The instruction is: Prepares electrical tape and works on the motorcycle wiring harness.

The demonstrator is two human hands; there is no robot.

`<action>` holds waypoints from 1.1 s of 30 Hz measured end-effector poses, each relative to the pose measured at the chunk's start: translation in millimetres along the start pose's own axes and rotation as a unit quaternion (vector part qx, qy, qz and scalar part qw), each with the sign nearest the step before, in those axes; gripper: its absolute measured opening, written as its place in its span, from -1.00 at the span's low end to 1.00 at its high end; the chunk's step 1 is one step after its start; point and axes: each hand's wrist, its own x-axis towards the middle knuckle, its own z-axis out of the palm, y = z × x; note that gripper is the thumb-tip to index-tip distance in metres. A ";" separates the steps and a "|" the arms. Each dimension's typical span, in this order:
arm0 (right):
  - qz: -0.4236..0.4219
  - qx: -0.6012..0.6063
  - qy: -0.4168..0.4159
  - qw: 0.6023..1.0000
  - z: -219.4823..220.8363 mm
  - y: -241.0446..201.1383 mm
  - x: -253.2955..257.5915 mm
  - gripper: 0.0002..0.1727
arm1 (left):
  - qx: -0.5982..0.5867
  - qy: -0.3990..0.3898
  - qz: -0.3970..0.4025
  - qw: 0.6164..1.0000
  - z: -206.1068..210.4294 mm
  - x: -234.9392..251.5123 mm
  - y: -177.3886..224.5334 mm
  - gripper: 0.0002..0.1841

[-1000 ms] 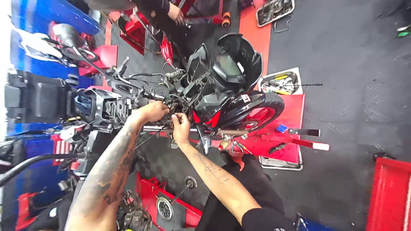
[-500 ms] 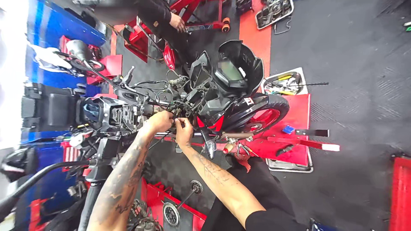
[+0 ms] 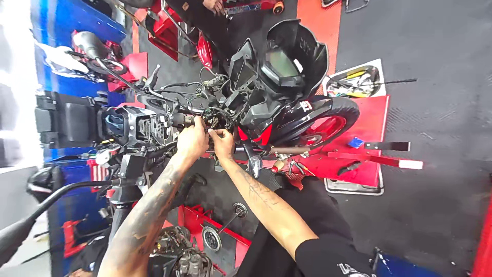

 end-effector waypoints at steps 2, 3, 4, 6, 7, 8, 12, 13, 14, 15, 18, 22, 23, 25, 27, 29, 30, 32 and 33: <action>0.025 -0.013 -0.010 1.000 -2.4 -7.7 1.9 -0.67 | -0.004 0.026 0.014 1.000 3.8 -0.3 -1.5 -0.59; 0.036 -0.020 -0.015 0.999 -4.1 -10.3 2.5 -0.61 | -0.003 0.037 0.026 0.999 5.8 -0.4 -2.7 -0.62; 0.043 -0.024 -0.018 0.999 -5.3 -10.2 0.9 -0.56 | -0.004 0.046 0.038 0.998 8.7 -2.2 -5.0 -0.64; 0.044 -0.032 -0.017 0.998 -5.2 -11.6 4.4 -0.48 | -0.006 0.062 0.057 0.996 10.0 -0.3 -7.5 -0.65; 0.048 -0.035 -0.026 0.998 -6.1 -11.0 2.8 -0.45 | -0.008 0.065 0.061 0.996 12.1 -1.8 -9.4 -0.65; 0.045 -0.034 -0.038 0.998 -7.1 -11.3 3.4 -0.45 | -0.011 0.068 0.063 0.996 12.8 -1.6 -10.1 -0.63; 0.023 -0.011 -0.060 0.998 -6.9 -4.5 7.2 -0.68 | -0.017 0.050 0.036 0.998 10.7 -2.4 -8.1 -0.63; 0.024 -0.008 -0.062 0.998 -7.2 -2.3 7.0 -0.67 | -0.016 0.047 0.034 0.998 10.9 -3.3 -8.0 -0.60; 0.021 -0.007 -0.060 0.998 -6.7 -2.5 9.8 -0.66 | -0.015 0.051 0.038 0.998 9.8 -1.8 -7.8 -0.55; 0.016 -0.004 -0.057 0.998 -5.7 -2.8 12.3 -0.66 | -0.012 0.058 0.046 0.997 8.8 -0.5 -7.9 -0.46; 0.016 0.000 -0.051 0.999 -4.0 -2.4 13.9 -0.66 | -0.008 0.071 0.060 0.996 11.3 -0.9 -9.1 -0.48; 0.001 -0.008 -0.037 0.999 -4.0 -4.4 0.8 -0.75 | 0.000 0.048 0.041 0.998 15.2 -11.9 -8.5 -0.62; -0.019 -0.003 -0.038 0.999 -0.6 -13.0 3.6 -0.75 | 0.002 0.048 0.036 0.998 6.5 -8.0 -8.6 -0.61; -0.045 -0.004 -0.038 0.998 2.2 -19.1 18.9 -0.73 | -0.012 0.038 0.028 0.999 -4.7 6.3 -5.9 -0.62; -0.043 -0.005 -0.038 0.998 -1.9 4.6 7.6 -0.75 | -0.017 -0.011 0.023 1.000 8.0 -1.5 -9.5 -0.63; -0.074 0.005 -0.038 0.997 -2.3 7.6 14.5 -0.79 | -0.017 -0.033 0.026 0.999 3.1 7.7 -8.3 -0.62; -0.080 0.010 -0.037 0.996 -1.7 10.7 12.4 -0.80 | -0.015 -0.042 0.025 0.999 3.0 8.2 -9.7 -0.62; -0.081 0.012 -0.039 0.996 -3.3 10.5 11.2 -0.80 | -0.016 -0.054 0.023 0.998 1.2 10.8 -9.7 -0.60; -0.080 0.015 -0.038 0.996 -4.3 8.8 11.2 -0.80 | -0.016 -0.056 0.020 0.998 0.5 12.5 -8.2 -0.59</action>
